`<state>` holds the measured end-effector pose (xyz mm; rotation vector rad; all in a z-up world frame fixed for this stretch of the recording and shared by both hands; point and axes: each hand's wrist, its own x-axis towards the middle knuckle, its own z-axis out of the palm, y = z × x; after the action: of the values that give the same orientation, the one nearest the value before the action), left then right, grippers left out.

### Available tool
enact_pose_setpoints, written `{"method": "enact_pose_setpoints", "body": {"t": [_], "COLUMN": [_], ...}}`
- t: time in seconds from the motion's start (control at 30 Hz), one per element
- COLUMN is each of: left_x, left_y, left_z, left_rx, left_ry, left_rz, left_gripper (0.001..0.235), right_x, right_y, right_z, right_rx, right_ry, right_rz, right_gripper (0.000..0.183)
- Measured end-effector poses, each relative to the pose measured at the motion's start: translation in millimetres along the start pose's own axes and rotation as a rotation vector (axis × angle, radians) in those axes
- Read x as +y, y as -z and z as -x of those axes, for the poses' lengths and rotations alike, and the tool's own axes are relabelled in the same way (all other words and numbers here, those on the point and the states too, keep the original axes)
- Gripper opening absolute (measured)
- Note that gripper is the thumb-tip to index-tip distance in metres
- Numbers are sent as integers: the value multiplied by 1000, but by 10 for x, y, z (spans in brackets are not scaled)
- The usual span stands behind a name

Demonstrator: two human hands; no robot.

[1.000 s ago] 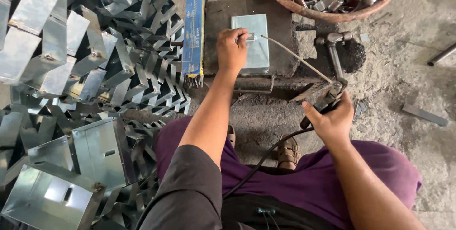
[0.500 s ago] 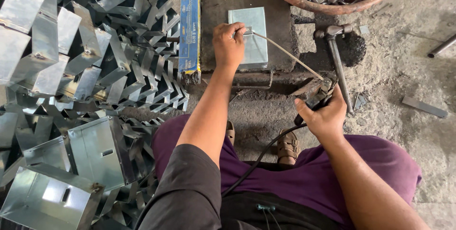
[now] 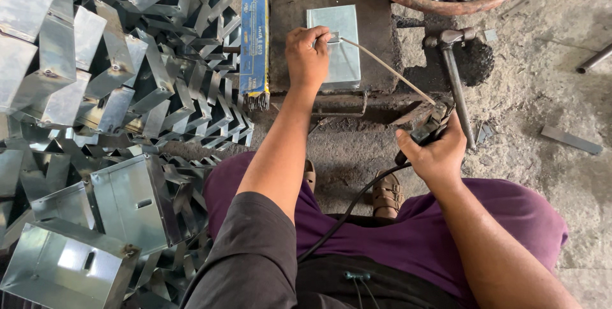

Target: The person places a circular metal bracket into a rectangular metal box, hammers the bracket to secure its position, and then uses a welding tool to weld the bracket onto the interior base of the box, repeating this process for multiple components.

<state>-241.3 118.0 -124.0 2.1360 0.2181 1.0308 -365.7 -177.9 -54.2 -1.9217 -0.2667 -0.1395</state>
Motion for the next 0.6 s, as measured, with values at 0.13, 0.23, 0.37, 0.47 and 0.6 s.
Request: {"method": "enact_pose_setpoints", "body": {"t": [0.13, 0.23, 0.37, 0.47, 0.6], "left_x": [-3, -44, -202, -391, -552], "left_y": [16, 17, -73, -255, -342], "left_z": [-8, 14, 69, 78, 170], "left_rx": [-38, -85, -95, -7, -14], "left_ry": [-9, 60, 54, 119, 68], "left_rz": [-22, -4, 1, 27, 31], "left_gripper": [14, 13, 12, 16, 13], "right_x": [-20, -76, -128, -76, 8], "right_y": [-15, -18, -14, -25, -29], "right_z": [0, 3, 5, -9, 45], "right_rx": [9, 11, 5, 12, 11], "right_ry": [-98, -58, -64, -83, -98], "right_rz": [86, 68, 64, 54, 18], "right_gripper": [43, 42, 40, 40, 40]}}
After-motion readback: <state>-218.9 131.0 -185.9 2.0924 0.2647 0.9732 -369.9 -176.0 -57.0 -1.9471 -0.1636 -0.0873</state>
